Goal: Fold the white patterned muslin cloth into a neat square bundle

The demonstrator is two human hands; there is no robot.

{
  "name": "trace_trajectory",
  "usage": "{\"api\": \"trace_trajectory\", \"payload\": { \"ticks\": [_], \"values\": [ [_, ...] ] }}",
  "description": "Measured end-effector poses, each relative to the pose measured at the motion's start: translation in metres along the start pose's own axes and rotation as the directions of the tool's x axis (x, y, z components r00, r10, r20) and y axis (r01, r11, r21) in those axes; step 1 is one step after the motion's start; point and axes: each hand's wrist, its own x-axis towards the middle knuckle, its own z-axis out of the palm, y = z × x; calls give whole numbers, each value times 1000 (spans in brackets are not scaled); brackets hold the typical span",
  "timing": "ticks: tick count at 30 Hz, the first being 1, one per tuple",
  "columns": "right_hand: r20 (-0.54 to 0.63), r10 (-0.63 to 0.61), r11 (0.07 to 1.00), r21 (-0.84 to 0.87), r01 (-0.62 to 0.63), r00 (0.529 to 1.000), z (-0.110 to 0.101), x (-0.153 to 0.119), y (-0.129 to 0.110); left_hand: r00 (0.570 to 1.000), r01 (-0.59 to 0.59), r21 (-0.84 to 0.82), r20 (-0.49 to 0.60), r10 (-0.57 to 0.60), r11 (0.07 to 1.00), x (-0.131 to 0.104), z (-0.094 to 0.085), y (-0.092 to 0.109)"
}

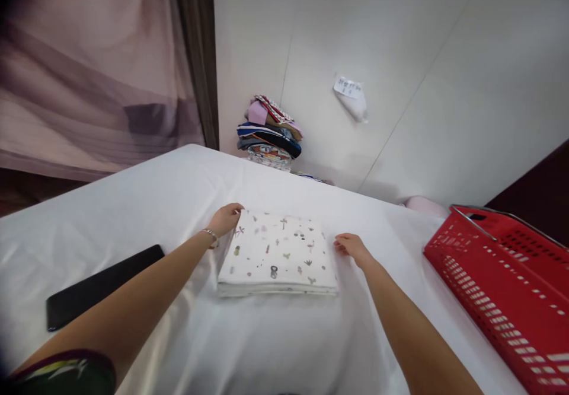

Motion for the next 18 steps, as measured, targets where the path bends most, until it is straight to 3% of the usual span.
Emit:
{"api": "trace_trajectory", "payload": {
  "ticks": [4, 8, 14, 18],
  "values": [
    [115, 8, 1000, -12, -6, 993, 23, 14, -6, 999, 31, 6, -18, -31, 1000, -1, -5, 6],
    [135, 4, 999, -42, 2, 991, 36, 31, -14, 998, 54, -3, -37, -54, 999, 0, -5, 5],
    [148, -5, 999, -49, 12, 989, 35, 36, -19, 992, 105, -76, -59, -110, 992, -1, 9, -5],
    [100, -21, 998, -58, 27, 995, 32, 30, -23, 991, 109, -137, -64, -119, 985, -6, 8, -10]
  ]
}}
